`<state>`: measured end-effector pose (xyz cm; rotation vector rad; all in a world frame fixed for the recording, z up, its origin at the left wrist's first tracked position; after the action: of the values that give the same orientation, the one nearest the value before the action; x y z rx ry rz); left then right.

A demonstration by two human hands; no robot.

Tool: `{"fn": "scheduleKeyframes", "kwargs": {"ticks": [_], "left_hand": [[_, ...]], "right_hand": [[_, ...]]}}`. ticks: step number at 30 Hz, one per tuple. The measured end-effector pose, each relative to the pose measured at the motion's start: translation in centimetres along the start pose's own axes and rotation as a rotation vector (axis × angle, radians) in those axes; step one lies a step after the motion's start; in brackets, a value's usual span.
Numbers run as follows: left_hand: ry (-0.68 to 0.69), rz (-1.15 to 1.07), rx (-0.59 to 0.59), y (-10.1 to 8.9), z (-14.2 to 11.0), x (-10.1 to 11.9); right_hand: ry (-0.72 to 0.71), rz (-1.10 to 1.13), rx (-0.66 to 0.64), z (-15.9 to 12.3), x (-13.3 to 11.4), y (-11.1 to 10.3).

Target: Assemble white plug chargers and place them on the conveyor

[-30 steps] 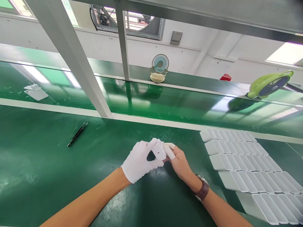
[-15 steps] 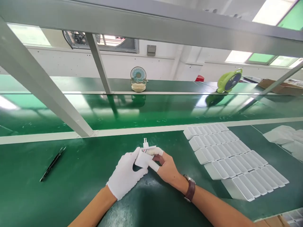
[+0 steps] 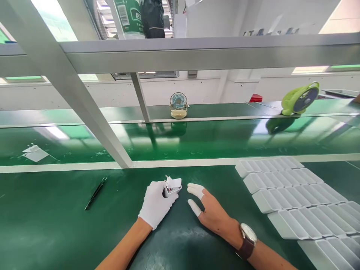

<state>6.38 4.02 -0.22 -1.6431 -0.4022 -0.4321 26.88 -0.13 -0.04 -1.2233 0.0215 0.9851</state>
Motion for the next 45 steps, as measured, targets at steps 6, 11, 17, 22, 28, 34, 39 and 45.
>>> {"fn": "scheduleKeyframes", "kwargs": {"ticks": [6, 11, 17, 22, 28, 34, 39, 45], "left_hand": [[-0.034, -0.075, 0.01, -0.9, 0.7, -1.1], [0.001, -0.202, -0.056, -0.5, 0.5, -1.0], [0.035, -0.253, -0.119, -0.4, 0.4, -0.8], [-0.002, -0.27, -0.142, 0.0, 0.6, -1.1], [0.007, -0.21, -0.125, 0.3, 0.7, -1.5], [0.133, -0.048, -0.091, 0.3, 1.2, -1.1], [0.147, 0.031, -0.07, 0.4, 1.8, -1.2], [0.09, 0.037, -0.048, -0.2, 1.7, -0.4]], "right_hand": [[-0.139, -0.049, -0.09, -0.5, -1.4, 1.5], [-0.134, -0.048, -0.193, -0.6, -1.6, 1.9], [-0.269, -0.147, -0.184, 0.4, -2.3, 2.1], [-0.306, -0.213, -0.174, 0.7, -1.8, 2.7], [-0.308, -0.204, -0.171, 0.7, -2.2, 2.3], [-0.201, -0.092, -0.24, 0.7, -2.4, 1.6], [-0.188, -0.071, -0.294, 0.4, -2.1, 1.7], [-0.25, -0.157, -0.268, 0.4, -2.2, 1.7]]}}
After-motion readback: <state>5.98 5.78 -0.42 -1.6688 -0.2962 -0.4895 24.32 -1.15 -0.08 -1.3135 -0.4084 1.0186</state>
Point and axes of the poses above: each hand's wrist, its own z-axis towards the middle knuckle, its own y-axis out of the palm, x = y × z, the point moved 7 cm from there along z, towards the middle knuckle, and after that the axes turned 10 degrees about -x, right-handed, at the moved point
